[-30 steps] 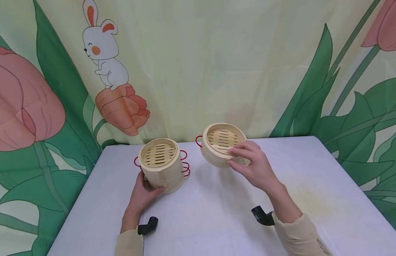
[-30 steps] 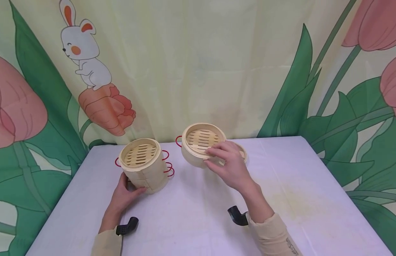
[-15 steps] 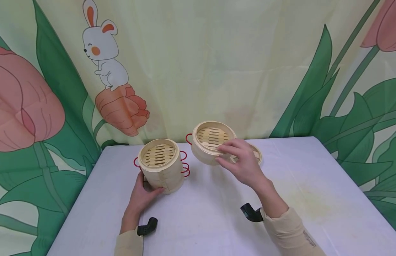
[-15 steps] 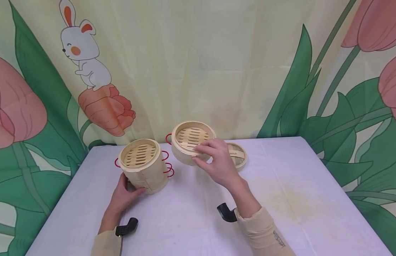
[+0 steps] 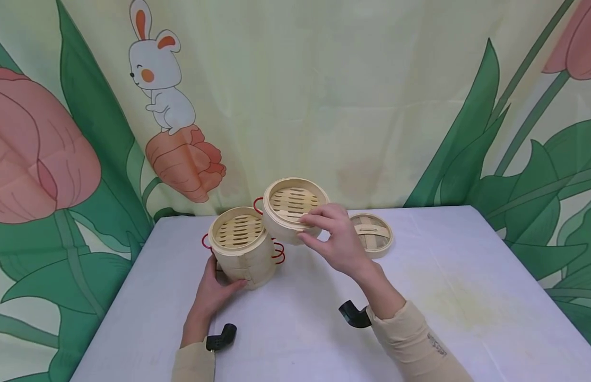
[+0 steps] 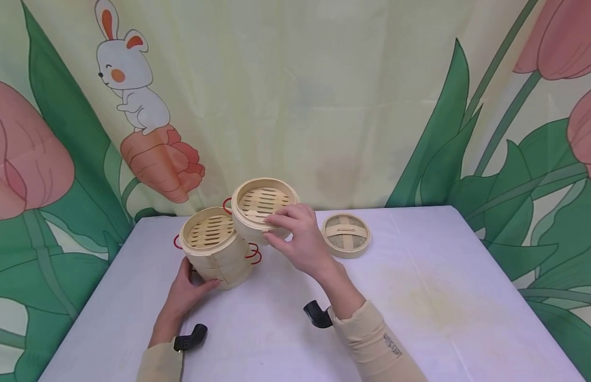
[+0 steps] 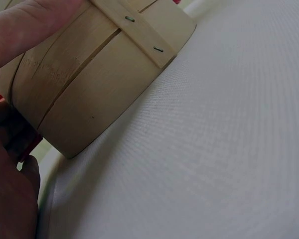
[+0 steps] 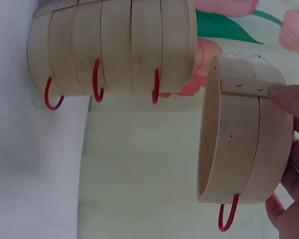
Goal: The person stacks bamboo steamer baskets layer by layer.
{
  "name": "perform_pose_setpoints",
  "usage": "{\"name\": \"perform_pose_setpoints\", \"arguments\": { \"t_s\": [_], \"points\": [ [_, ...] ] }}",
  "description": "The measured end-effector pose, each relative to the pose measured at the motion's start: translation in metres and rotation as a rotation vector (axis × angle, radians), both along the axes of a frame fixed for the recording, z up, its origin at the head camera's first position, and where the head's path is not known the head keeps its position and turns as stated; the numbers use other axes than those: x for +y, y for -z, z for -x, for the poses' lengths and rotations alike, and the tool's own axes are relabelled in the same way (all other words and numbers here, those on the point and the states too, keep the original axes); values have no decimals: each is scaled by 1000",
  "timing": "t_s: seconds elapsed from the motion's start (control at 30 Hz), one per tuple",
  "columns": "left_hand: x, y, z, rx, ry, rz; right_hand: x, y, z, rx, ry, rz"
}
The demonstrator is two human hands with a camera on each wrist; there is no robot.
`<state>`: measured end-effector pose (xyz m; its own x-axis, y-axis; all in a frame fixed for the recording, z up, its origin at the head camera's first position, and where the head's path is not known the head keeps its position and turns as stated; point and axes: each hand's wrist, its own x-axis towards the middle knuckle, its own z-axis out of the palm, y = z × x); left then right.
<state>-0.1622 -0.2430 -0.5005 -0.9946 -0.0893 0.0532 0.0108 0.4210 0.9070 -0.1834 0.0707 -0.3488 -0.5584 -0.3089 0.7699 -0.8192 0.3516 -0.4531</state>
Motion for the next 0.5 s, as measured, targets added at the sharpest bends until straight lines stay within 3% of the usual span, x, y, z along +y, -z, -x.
{"name": "perform_pose_setpoints", "arguments": {
  "t_s": [0.5],
  "points": [
    [0, 0, 0, 9, 0, -7, -37, -10, 9, 11, -59, -43]
  ]
}}
